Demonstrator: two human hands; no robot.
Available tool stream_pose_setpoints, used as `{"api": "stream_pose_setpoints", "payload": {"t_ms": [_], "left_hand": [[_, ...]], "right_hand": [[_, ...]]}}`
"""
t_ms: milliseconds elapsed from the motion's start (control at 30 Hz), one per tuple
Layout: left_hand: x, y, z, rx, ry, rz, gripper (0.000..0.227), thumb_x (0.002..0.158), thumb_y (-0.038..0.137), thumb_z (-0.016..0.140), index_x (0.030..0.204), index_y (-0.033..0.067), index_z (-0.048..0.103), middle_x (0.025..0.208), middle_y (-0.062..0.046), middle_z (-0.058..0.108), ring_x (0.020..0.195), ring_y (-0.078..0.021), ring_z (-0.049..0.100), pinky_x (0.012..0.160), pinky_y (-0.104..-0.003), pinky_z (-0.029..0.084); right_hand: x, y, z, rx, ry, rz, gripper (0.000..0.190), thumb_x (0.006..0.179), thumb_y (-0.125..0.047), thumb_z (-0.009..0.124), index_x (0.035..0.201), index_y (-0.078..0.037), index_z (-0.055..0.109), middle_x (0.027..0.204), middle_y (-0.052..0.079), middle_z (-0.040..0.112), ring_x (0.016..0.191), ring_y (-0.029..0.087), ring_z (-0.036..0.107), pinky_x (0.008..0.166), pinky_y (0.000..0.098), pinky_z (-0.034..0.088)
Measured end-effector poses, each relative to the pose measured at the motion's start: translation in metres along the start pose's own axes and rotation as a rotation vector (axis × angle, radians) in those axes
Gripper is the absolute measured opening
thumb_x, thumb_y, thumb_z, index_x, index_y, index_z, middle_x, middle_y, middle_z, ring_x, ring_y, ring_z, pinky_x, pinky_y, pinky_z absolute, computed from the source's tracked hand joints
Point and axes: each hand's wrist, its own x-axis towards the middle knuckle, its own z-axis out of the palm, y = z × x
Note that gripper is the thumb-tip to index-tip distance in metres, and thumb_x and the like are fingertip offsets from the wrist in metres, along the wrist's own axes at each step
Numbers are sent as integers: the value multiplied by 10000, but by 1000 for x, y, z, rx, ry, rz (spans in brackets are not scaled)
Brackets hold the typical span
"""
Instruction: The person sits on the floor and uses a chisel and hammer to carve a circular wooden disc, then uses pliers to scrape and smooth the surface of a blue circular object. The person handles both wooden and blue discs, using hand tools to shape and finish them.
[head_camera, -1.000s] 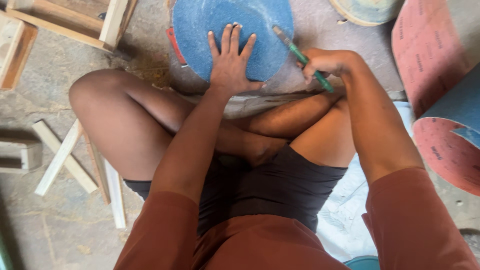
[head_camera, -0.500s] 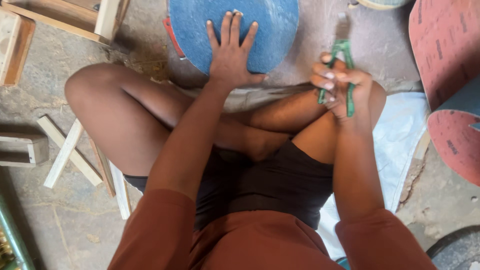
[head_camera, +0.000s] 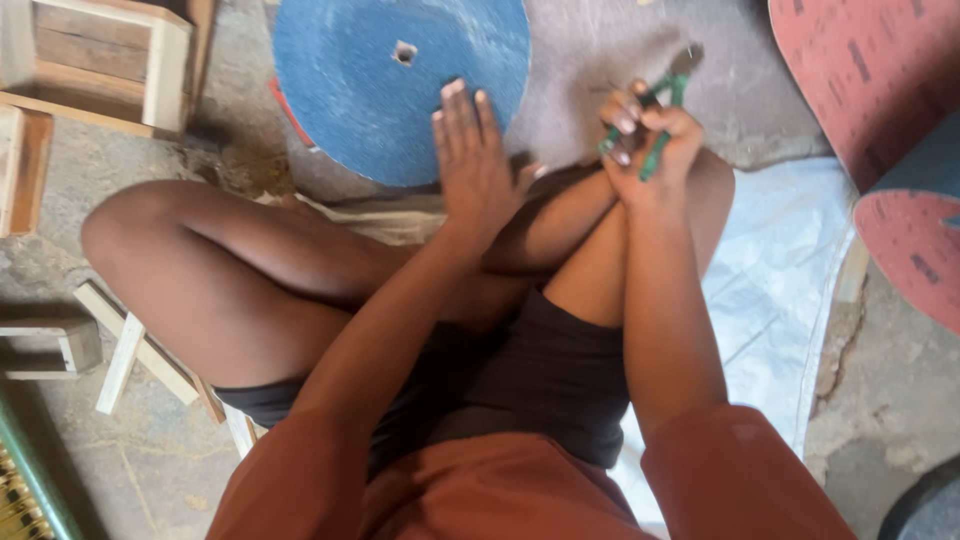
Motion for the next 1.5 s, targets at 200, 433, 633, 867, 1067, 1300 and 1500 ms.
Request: {"api": "stream_pose_setpoints", "payload": {"t_ms": [200, 433, 633, 867, 1067, 1300, 1500], "left_hand": [[17, 40, 26, -138, -67, 484, 820, 923, 275, 666, 1617, 12, 317, 1699, -179, 221, 1602, -341, 223, 1340, -533, 173], [37, -54, -33, 306, -158, 331, 992, 886, 526, 713, 1611, 63, 220, 1647, -310, 28, 1539, -445, 36, 1229, -569, 136], [44, -111, -92, 430, -492, 324, 1454, 474, 714, 850, 1651, 317, 94, 1691, -148, -65, 1574, -297, -36, 1212, -643, 3], [41, -100, -107, 562, -443, 375, 1411, 526, 814, 796, 1648, 306, 109, 1693, -204, 73, 1563, -395, 4, 1210, -664, -27], [42, -81, -92, 396, -315, 265, 1364, 565, 849, 756, 1626, 249, 143, 1634, -282, 139, 1522, -440, 65, 1181, -684, -13], [45, -24, -43, 101, -34, -155, 1332, 680, 806, 764, 1645, 131, 141, 1632, -358, 138, 1528, -525, 67, 1166, -769, 51], [45, -39, -30, 40, -37, -132, 1328, 706, 788, 775, 1619, 90, 109, 1608, -384, 107, 1506, -549, 27, 1149, -778, 44]], "right_hand": [[-2, -2, -3, 9, -35, -15, 333, 724, -108, 597, 1053, -62, 585, 840, 28, 530, 785, 161, 533, 529, 273, 377], [-2, -3, -8, 46, 9, -68, 320, 709, -91, 564, 1028, -60, 570, 867, 23, 539, 803, 161, 542, 545, 282, 366], [-4, 3, 2, -3, -108, 74, 421, 739, -80, 538, 1158, -34, 542, 940, 48, 532, 811, 155, 562, 476, 232, 394], [-8, 5, 14, 13, -52, 102, 494, 734, -69, 532, 1216, 32, 498, 997, 123, 539, 930, 254, 594, 545, 284, 477], [-18, 12, 39, 5, 26, 72, 661, 701, -39, 525, 1337, 91, 400, 1285, 287, 578, 1219, 422, 648, 1004, 470, 631], [-16, 35, 28, -484, -25, -147, 776, 686, 51, 505, 1441, -66, 370, 1234, 229, 600, 1056, 365, 651, 784, 443, 624], [0, 49, 0, -941, 102, -152, 738, 693, 95, 485, 1404, -92, 425, 1120, 134, 624, 966, 252, 660, 667, 394, 635]]}}
